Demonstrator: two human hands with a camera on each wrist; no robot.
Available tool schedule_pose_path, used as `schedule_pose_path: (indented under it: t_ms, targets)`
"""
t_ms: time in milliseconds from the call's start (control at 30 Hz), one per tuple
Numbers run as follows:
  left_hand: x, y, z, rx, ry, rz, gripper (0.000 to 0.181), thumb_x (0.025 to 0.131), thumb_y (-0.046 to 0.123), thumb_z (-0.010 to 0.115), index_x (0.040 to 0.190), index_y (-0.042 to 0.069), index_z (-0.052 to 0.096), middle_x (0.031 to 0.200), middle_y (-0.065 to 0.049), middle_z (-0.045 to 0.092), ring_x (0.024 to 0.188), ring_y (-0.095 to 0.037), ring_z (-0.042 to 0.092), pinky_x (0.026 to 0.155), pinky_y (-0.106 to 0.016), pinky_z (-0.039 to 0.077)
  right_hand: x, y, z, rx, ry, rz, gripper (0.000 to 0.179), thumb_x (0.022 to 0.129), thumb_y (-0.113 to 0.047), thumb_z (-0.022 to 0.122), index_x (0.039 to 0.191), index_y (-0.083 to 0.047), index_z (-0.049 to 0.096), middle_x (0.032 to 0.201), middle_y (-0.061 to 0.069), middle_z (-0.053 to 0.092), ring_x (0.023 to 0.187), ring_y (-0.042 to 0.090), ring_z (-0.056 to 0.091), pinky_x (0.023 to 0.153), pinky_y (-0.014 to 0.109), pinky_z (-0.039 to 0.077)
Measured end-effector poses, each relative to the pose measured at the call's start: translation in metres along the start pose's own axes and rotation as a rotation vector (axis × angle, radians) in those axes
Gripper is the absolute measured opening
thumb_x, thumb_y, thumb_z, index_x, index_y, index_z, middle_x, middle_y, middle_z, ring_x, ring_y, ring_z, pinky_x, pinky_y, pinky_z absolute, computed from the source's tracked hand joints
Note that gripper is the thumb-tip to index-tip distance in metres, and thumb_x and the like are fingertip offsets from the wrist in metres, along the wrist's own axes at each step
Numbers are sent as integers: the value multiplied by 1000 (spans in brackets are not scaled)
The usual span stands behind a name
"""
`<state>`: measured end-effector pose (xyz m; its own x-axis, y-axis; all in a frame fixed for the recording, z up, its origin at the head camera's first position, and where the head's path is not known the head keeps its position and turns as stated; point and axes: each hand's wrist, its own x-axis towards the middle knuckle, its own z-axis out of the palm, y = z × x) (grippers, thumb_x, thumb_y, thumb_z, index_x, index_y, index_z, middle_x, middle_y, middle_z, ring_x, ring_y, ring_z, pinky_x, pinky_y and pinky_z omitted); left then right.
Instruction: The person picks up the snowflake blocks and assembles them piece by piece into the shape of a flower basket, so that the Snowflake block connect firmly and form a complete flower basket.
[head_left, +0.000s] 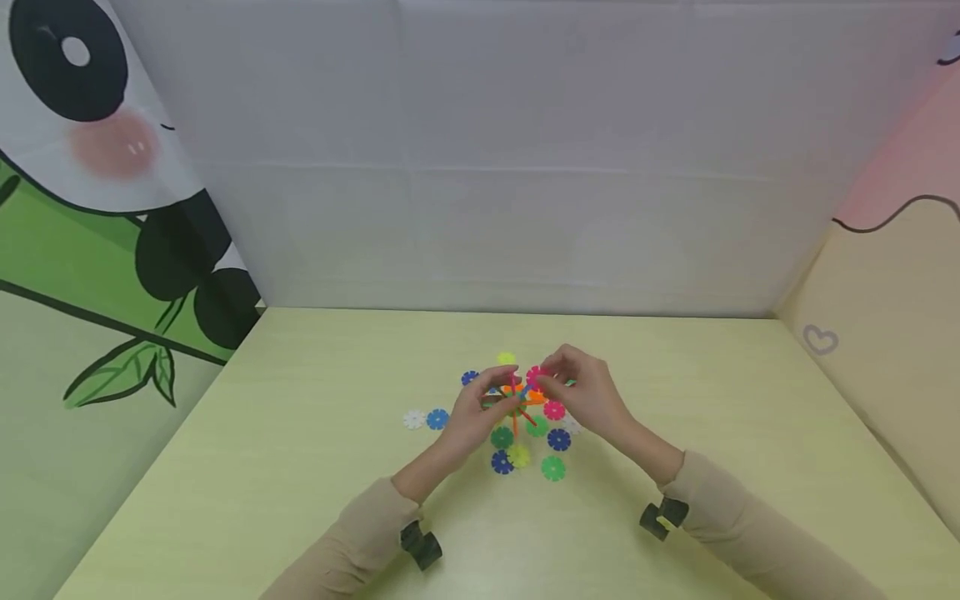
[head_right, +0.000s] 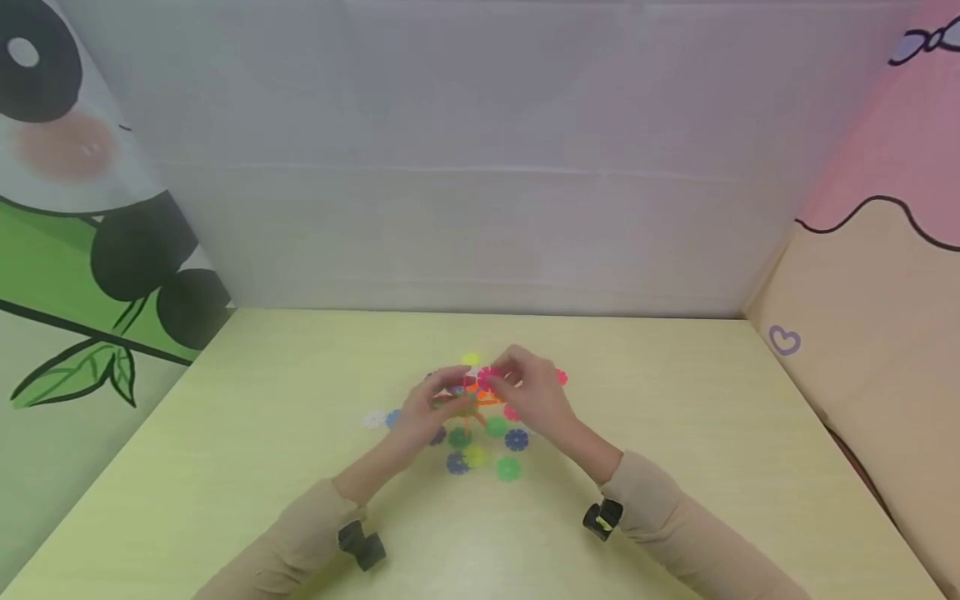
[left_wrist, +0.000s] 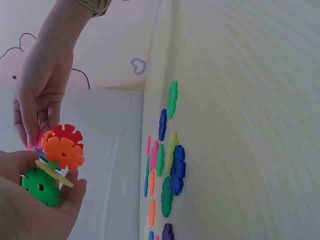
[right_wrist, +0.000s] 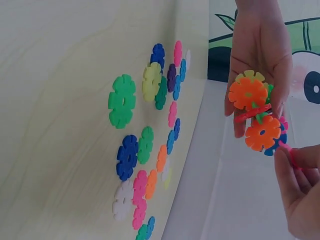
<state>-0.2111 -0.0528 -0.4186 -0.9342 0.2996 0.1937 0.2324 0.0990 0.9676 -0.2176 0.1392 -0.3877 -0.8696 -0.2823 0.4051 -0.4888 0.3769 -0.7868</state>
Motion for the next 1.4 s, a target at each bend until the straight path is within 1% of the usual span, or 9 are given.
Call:
schedule_pose_path:
  t_ms: [167, 467, 700, 800, 900, 1033, 1167, 1267, 1400]
  targets:
    - [3, 0, -1, -35, 52, 40, 41, 89, 3, 67, 127, -1, 55, 118, -17, 59, 108, -34, 54, 88, -36, 50, -2, 1, 5, 37, 58, -23, 13, 84, -1, 71, 95, -2, 63, 80, 4, 69, 66, 18, 64, 60, 27, 55]
    - [5, 2, -3, -66, 131, 29, 38, 84, 1, 72, 120, -4, 60, 113, -16, 65, 96, -27, 61, 76, -29, 54, -4, 2, 13, 86, 126, -108, 10, 84, 3, 70, 93, 1, 67, 89, 10, 70, 73, 20, 68, 63, 26, 56]
    - [5, 2, 0, -61, 119, 14, 41, 83, 2, 72, 121, -4, 60, 115, -15, 64, 100, -28, 59, 78, -30, 53, -5, 5, 15, 68, 110, -173, 8, 82, 5, 70, 89, 2, 68, 87, 11, 70, 70, 23, 68, 60, 27, 56]
    - [6, 1, -3, -52, 38, 7, 47, 86, 2, 69, 131, 0, 53, 121, -17, 59, 99, -29, 60, 81, -32, 52, -3, 5, 10, 77, 73, -169, 10, 83, 5, 70, 92, 3, 68, 88, 11, 70, 71, 27, 68, 61, 27, 56]
    - [7, 0, -5, -41, -92, -9, 55, 90, 3, 65, 140, 4, 44, 126, -17, 54, 95, -29, 61, 83, -34, 52, -1, 9, 5, 72, 32, -150, 12, 83, 4, 70, 95, 4, 68, 89, 11, 70, 72, 26, 68, 63, 28, 56]
    - [6, -1, -6, -13, -203, -15, 54, 91, 4, 63, 141, 3, 43, 125, -16, 53, 96, -28, 61, 83, -35, 52, -1, 18, -2, 100, -53, -75, 18, 85, 2, 68, 103, 5, 67, 94, 13, 69, 77, 25, 68, 67, 29, 56]
    - [6, -8, -6, 6, -173, -27, 49, 90, 4, 65, 136, 0, 49, 116, -17, 56, 96, -29, 61, 82, -33, 53, 0, 34, -14, 93, -137, 25, 24, 89, 0, 65, 111, 8, 62, 96, 17, 67, 80, 32, 67, 68, 33, 56]
    - [6, -13, -8, 21, -117, -63, 48, 88, 6, 67, 133, 2, 52, 108, -14, 57, 92, -27, 64, 74, -31, 54, 1, 55, -25, -27, -212, 86, 24, 88, -1, 66, 109, 10, 63, 93, 16, 67, 81, 32, 64, 68, 32, 55]
    - [6, -16, -11, 28, -99, -82, 50, 87, 6, 69, 134, 2, 51, 103, -9, 56, 81, -24, 65, 58, -29, 49, -3, 83, -32, -169, -342, 158, 25, 81, -1, 74, 103, 8, 67, 89, 8, 66, 80, 21, 60, 70, 29, 52]
